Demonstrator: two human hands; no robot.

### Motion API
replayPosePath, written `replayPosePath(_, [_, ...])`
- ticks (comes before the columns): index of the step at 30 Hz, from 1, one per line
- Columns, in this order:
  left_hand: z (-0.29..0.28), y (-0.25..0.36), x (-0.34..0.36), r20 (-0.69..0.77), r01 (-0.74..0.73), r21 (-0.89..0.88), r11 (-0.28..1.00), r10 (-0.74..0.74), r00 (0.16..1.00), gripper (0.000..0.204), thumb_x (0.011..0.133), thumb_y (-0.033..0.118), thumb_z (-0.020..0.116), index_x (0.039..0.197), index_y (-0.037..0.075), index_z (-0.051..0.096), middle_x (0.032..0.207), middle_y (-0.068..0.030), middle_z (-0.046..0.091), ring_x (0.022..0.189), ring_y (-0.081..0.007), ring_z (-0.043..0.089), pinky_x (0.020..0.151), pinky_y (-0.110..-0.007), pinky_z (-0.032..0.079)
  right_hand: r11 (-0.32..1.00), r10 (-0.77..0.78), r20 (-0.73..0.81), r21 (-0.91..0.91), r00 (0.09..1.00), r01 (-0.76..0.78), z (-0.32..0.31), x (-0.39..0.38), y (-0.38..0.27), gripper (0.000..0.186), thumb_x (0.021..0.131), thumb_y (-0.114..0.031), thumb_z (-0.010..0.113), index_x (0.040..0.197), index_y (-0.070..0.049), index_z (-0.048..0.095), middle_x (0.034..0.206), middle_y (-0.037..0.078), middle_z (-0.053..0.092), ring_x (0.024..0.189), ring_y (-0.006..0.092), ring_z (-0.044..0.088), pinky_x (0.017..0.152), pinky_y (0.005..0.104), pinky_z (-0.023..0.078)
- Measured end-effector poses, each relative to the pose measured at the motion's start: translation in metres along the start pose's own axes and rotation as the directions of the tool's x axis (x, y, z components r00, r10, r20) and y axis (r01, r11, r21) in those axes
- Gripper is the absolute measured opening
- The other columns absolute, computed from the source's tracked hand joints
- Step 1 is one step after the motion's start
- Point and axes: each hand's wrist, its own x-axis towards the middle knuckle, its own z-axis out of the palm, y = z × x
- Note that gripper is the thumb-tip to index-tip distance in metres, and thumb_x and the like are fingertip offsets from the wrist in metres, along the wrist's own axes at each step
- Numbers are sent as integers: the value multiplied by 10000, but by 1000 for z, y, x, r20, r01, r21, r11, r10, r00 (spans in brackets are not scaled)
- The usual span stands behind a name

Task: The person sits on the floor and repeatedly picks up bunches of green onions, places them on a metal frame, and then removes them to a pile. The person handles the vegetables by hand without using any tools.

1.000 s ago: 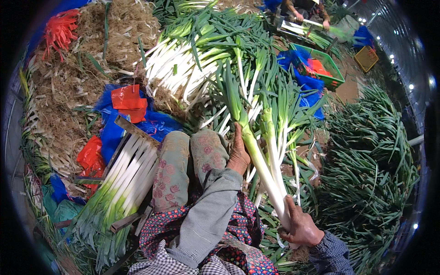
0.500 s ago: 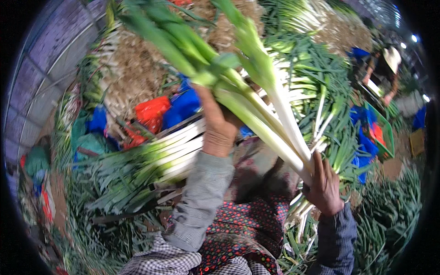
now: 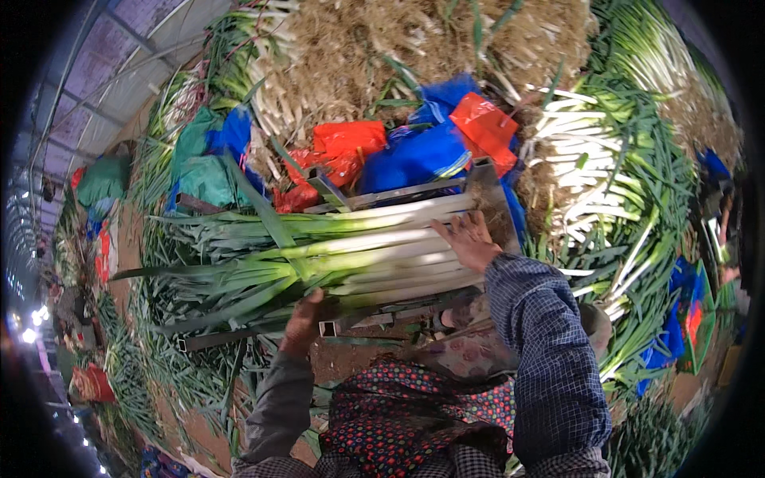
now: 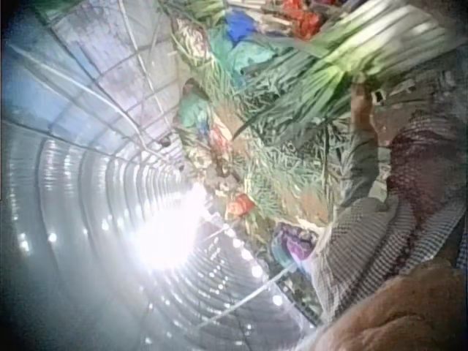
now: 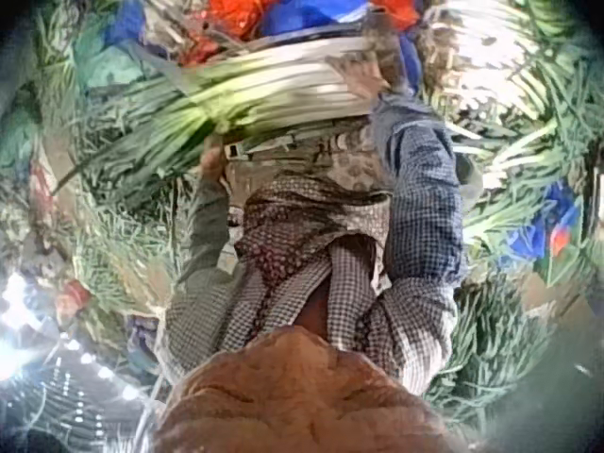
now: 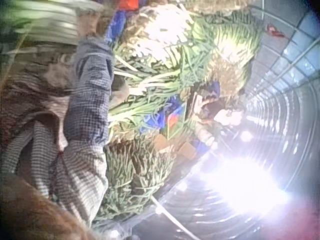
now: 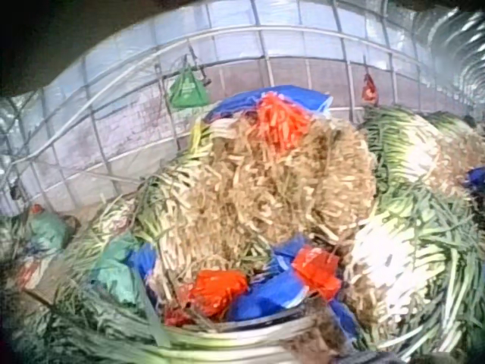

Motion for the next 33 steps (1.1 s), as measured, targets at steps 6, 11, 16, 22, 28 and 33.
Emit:
replayPosePath(6, [5,8,23,-118,261,-101,960,-272,955,263,924,226,600,1049,-4,616,904,-122,680,818,-201,675,723,-368,551,-818,51,-51,571,997,71,3,-4,-21,589,936,45,335,1474,-186,264,1432,187,349,1339,331,357,1122,517,337])
replayPosePath(11, [48,45,66,111,-347,772,532,424,899,209,835,104,657,1023,18,626,884,-110,647,767,-268,638,674,-365,522,-926,-164,-179,367,970,-89,19,17,-8,723,830,34,434,1486,-221,269,1486,192,294,1324,388,370,1050,482,393])
replayPosePath(16, [63,54,145,504,-478,863,-162,303,809,373,809,328,661,1096,90,644,995,-78,603,1040,-245,537,1038,-481,266,-919,-100,-69,389,993,-65,19,20,-16,543,801,-11,520,1329,-134,488,1272,171,501,1137,350,544,938,460,463])
replayPosePath(22, [37,20,133,493,-470,870,-149,223,841,333,759,414,704,877,105,670,832,-69,565,887,-246,553,792,-404,465,-914,-122,30,386,992,-124,19,23,-21,311,880,-122,492,1178,-104,580,1121,181,602,964,344,628,824,435,505])
replayPosePath(28, [33,9,147,565,-519,825,-224,297,770,428,841,423,630,1156,134,630,1154,-144,529,1083,-315,486,905,-456,412,-878,93,85,477,992,41,4,31,-36,196,888,-147,502,938,-51,665,902,171,654,820,277,662,656,408,525])
replayPosePath(33, [63,31,156,657,-635,730,-253,3,754,548,800,405,686,1194,40,578,1290,-182,481,1161,-345,456,953,-463,386,-872,97,260,488,961,-44,-6,38,-37,178,769,-116,579,845,-46,724,861,179,675,803,252,679,653,394,548])
